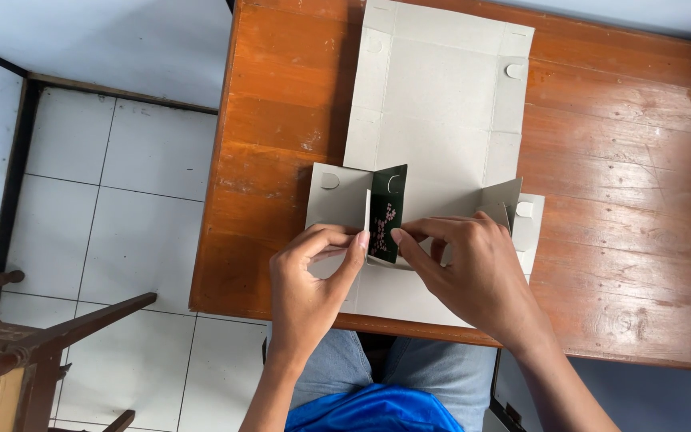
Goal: Assembling a cardboard gift box by folding a flat template and inserting a smaller product box.
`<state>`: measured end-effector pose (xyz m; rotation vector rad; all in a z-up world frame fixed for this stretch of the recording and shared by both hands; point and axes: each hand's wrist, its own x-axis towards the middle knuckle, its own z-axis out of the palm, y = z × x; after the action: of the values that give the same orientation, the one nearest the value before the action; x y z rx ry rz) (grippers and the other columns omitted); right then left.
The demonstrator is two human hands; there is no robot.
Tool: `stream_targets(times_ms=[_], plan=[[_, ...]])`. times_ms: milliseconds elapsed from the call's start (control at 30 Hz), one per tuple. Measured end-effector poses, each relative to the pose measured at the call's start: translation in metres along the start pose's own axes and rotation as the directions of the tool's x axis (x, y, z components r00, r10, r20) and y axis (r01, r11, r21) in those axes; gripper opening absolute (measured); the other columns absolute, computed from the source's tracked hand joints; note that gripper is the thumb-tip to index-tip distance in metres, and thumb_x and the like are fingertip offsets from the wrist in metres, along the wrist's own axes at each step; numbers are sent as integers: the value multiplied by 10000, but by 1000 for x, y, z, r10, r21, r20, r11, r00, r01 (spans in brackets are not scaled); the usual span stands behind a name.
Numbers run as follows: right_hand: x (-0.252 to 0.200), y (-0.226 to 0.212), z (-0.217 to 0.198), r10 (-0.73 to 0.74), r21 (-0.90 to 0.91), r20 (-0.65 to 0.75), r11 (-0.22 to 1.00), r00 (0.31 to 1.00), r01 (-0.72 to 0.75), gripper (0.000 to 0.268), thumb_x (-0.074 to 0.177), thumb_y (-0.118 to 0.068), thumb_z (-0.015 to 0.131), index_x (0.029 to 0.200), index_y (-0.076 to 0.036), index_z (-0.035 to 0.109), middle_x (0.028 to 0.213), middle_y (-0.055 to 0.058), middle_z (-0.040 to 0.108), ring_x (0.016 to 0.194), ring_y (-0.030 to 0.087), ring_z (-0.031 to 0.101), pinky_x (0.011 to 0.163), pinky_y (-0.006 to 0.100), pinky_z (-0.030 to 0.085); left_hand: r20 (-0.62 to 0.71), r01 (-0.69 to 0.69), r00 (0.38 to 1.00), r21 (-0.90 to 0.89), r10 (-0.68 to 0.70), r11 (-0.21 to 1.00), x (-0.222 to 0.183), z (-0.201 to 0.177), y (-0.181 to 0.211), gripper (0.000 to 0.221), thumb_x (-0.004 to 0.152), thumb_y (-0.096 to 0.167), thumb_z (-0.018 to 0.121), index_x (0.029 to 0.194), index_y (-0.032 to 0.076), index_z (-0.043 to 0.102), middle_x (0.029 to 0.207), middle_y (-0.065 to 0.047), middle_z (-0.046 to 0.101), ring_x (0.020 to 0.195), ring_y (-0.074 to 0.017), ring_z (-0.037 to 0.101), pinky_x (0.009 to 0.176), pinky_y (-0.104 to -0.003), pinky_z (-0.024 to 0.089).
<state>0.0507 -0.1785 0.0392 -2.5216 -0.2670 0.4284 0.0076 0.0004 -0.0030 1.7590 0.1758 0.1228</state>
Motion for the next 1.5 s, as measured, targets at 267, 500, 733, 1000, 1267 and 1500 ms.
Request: stream_targets(times_ms=[267,500,733,1000,1267,1500], plan=[[-5,-1,-1,-102,-8,7,995,995,103,265,970,-278,653,1037,-92,829,713,57,807,612,208,734,676,357,476,17,-30,999,-12,30,999,2,6,-3,190,918,221,763,855,42,751,880,-113,785,852,-238,793,730,-338,674],[-1,-9,-4,-64,43,29,997,998,62,335,967,-312,631,1048,-46,817,754,102,822,602,222,745,687,389,480,146,-48,987,-97,62,994,-8,-3,-6,527,954,194,662,1440,24,547,1443,-209,605,1347,-410,551,998,-529,550],[3,-6,10,-62,-49,20,997,998,63,287,967,-388,577,1016,-209,797,674,-70,792,610,115,710,802,359,399,356,-89,926,-118,126,989,-28,-26,-26,494,981,182,640,1450,71,532,1507,-112,583,1422,-268,569,1131,-386,530],[6,-9,15,-5,-83,-20,997,1000,3,269,948,-379,575,1014,-227,787,527,-68,720,591,164,705,844,375,429,43,-457,888,176,457,872,-79,6,-54,323,1034,36,578,1353,-8,600,1337,-153,692,1197,-267,750,998,-308,643],[6,-10,11,4,-49,-50,999,999,-7,257,980,-327,574,915,-181,775,640,-71,756,520,146,703,572,346,488,8,-573,814,171,581,801,-90,18,-84,265,1022,-25,578,1279,-50,631,1294,-210,694,1223,-334,719,1041,-368,639],[6,-6,10,26,-60,-133,998,991,-34,346,1015,-299,579,730,-127,672,528,-31,669,430,175,559,503,326,413,136,-644,764,217,630,734,-89,14,-81,297,1007,-35,639,1299,17,643,1324,-186,685,1256,-361,695,1041,-407,638]])
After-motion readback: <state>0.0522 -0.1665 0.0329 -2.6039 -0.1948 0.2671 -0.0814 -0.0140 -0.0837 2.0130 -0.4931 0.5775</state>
